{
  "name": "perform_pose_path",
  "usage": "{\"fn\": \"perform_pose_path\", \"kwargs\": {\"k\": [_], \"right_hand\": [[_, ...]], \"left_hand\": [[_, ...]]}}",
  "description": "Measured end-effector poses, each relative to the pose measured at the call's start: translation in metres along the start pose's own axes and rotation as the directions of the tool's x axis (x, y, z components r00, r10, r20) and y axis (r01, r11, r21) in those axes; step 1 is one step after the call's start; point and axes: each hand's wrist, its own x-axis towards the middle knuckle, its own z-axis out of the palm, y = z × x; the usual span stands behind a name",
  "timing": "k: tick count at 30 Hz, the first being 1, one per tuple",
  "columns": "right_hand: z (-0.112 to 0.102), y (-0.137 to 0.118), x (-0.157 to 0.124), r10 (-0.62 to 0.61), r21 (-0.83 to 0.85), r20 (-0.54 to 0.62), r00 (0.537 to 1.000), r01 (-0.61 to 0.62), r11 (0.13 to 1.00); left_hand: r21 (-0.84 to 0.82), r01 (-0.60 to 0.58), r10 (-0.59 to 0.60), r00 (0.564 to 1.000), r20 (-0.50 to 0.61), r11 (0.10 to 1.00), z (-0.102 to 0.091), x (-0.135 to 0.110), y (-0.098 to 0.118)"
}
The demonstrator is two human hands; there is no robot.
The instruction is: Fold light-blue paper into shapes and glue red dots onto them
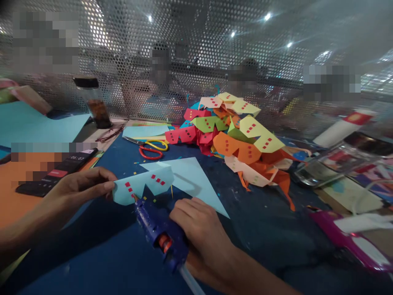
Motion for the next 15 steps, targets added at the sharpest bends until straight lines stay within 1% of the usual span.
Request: {"fn": "perform_pose_path", "kwargs": {"k": [6,15], "right_hand": [[0.0001,-0.0035,0.0006,0.004,0.002,0.002,1.000,-0.004,1.000],[0.0041,0.0010,-0.0014,-0.029,-0.007,0.003,1.000,0.029,1.000]], "left_hand": [[-0.010,-0.014,0.014,1.000,-0.013,1.000,0.0005,-0.0007,0.0011],[-0.016,-0.012,0.012,1.000,0.001,1.000,0.0008,-0.0006,0.0002]]}}
